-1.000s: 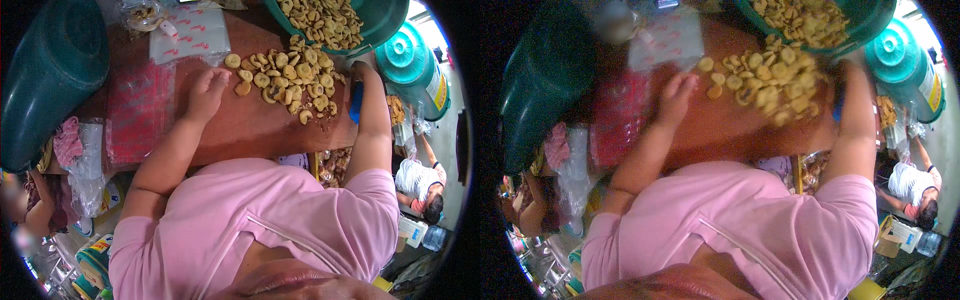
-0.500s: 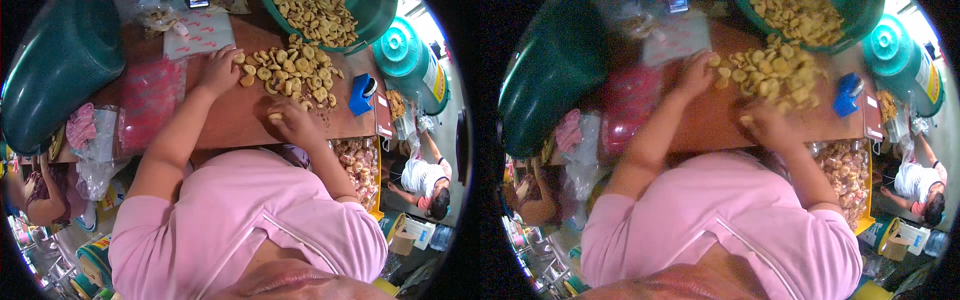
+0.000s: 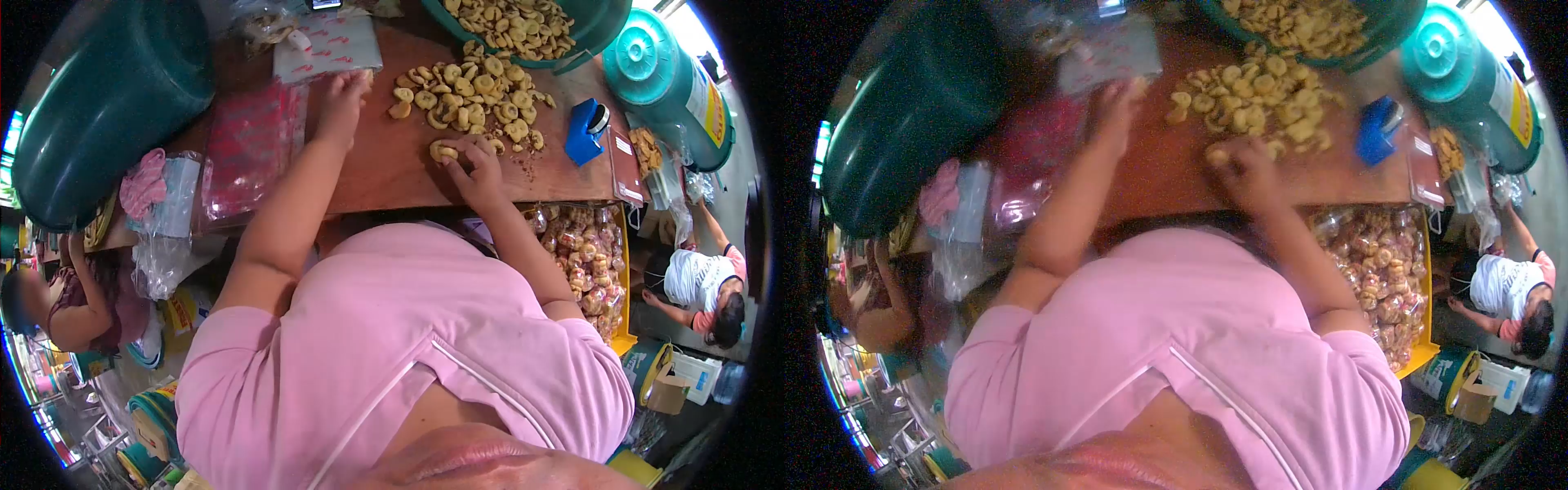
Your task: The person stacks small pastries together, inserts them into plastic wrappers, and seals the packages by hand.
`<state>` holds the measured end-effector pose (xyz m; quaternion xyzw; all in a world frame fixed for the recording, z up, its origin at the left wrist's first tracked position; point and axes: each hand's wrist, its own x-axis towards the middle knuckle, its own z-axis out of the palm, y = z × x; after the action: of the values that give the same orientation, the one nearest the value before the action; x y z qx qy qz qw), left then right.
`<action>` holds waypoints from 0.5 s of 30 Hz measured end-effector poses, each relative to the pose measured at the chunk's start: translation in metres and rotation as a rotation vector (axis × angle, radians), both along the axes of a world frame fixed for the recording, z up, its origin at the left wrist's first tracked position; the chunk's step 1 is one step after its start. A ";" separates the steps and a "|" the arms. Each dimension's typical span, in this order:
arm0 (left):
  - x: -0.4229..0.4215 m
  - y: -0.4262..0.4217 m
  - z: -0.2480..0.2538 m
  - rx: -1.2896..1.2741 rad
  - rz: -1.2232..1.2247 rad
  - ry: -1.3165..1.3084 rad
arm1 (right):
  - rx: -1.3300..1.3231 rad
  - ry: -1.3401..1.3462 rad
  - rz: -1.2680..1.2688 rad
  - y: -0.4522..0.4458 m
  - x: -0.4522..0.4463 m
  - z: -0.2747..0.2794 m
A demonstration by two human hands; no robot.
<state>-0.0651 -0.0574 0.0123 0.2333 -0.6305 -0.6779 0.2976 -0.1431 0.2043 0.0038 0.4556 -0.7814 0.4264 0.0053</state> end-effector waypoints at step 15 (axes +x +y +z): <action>0.060 0.066 -0.029 0.948 -0.219 0.174 | 0.152 0.461 0.002 -0.048 -0.007 0.050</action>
<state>-0.0048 0.0082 -0.0165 0.2178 -0.2461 -0.9344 0.1373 -0.1505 0.1567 0.0538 0.5407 -0.7890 0.2509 0.1489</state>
